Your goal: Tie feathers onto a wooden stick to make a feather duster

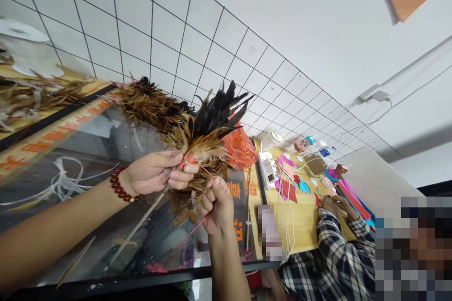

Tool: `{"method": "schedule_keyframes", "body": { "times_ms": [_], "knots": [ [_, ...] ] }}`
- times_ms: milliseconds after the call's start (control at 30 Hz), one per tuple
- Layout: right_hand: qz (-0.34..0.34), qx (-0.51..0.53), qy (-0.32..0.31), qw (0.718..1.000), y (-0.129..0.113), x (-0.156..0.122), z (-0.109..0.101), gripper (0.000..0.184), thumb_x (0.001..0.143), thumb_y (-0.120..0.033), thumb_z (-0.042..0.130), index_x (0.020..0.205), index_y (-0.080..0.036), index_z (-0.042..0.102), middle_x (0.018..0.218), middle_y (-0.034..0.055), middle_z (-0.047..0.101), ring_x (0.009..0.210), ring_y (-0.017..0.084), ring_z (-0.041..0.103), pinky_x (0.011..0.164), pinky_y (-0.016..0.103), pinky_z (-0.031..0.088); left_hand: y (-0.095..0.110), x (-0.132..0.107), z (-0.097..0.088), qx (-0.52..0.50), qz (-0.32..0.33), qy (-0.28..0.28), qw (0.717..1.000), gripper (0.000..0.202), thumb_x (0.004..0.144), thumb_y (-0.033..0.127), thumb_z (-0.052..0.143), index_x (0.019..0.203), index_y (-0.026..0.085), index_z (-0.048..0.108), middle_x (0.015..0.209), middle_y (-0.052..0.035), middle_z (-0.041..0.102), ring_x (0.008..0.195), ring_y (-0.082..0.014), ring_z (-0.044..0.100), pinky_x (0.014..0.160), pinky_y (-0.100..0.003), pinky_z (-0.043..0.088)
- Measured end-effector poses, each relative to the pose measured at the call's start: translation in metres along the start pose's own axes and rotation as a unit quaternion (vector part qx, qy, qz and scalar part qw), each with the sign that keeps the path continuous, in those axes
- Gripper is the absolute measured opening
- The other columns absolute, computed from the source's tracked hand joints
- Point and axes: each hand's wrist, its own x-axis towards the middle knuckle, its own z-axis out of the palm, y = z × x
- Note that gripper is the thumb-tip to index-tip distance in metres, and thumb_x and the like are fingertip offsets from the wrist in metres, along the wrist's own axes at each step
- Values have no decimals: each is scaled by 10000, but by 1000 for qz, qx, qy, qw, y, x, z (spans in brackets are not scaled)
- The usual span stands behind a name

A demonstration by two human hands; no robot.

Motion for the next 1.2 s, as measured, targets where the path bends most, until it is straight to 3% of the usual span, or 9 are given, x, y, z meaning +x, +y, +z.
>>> {"method": "schedule_keyframes", "body": {
  "times_ms": [267, 467, 600, 733, 800, 900, 1000, 1100, 1200],
  "knots": [
    [23, 48, -2, 999, 10, 4, -1, 331, 767, -412, 781, 732, -203, 527, 469, -148, 117, 368, 25, 8, 323, 155, 62, 20, -8, -2, -19, -31, 32, 999, 248, 953, 299, 485, 810, 101, 527, 717, 11, 360, 542, -47, 306, 495, -152, 340],
    [115, -117, -98, 982, 42, 0, -5, 319, 857, -489, 667, 766, -189, 607, 486, -111, 279, 396, 43, 183, 380, 168, 184, 38, -26, -7, 165, 79, 65, 981, 227, 883, 233, 621, 728, 96, 528, 745, -29, 499, 559, -54, 416, 507, -169, 366],
    [83, -407, -305, 857, 22, 13, -24, 332, 911, -489, 592, 912, -183, 720, 836, 28, 656, 800, 130, 598, 744, 257, 472, 50, -36, -7, 177, 67, 48, 981, 218, 868, 223, 626, 710, 94, 551, 747, -41, 489, 546, -59, 399, 512, -195, 369],
    [-36, -610, -158, 776, 5, 40, -36, 261, 969, -333, 503, 1031, -196, 716, 965, 55, 700, 918, 171, 631, 856, 297, 467, 56, -39, -4, 152, 51, 16, 987, 200, 905, 190, 534, 754, 72, 593, 734, -38, 442, 538, -60, 364, 506, -200, 371],
    [-61, -730, -103, 673, 9, 55, -34, 223, 943, -231, 519, 1011, -201, 729, 955, 60, 696, 903, 182, 625, 840, 293, 462, 51, -33, -3, 109, 55, 15, 992, 224, 935, 168, 452, 786, 72, 589, 715, -23, 412, 523, -54, 341, 496, -186, 366],
    [-82, -851, -125, 504, 21, 75, -30, 288, 942, -185, 481, 1067, -238, 736, 1071, 98, 664, 993, 232, 585, 859, 342, 446, 35, -18, -3, 15, 42, 41, 998, 256, 961, 183, 383, 808, 81, 561, 697, -12, 399, 505, -55, 332, 470, -167, 357],
    [-94, -896, -158, 403, 25, 90, -32, 304, 952, -236, 479, 1128, -267, 724, 1222, 139, 596, 1107, 290, 516, 902, 423, 415, 22, -4, -10, -43, 18, 65, 997, 231, 956, 203, 420, 786, 99, 538, 706, -22, 428, 499, -61, 355, 460, -170, 374],
    [-101, -896, -165, 399, 16, 99, -37, 255, 919, -256, 543, 1094, -260, 729, 1246, 134, 590, 1161, 306, 485, 920, 446, 398, 20, 1, -16, -56, 12, 79, 995, 246, 966, 217, 404, 800, 101, 542, 706, -23, 441, 498, -63, 367, 453, -168, 376],
    [-129, -848, -176, 483, -6, 102, -36, 185, 877, -177, 572, 977, -231, 718, 1153, 81, 652, 1121, 259, 538, 939, 408, 400, 26, 0, -18, -50, 24, 100, 993, 284, 979, 228, 359, 802, 100, 540, 679, -16, 423, 494, -67, 351, 446, -172, 366]
  ]
}}
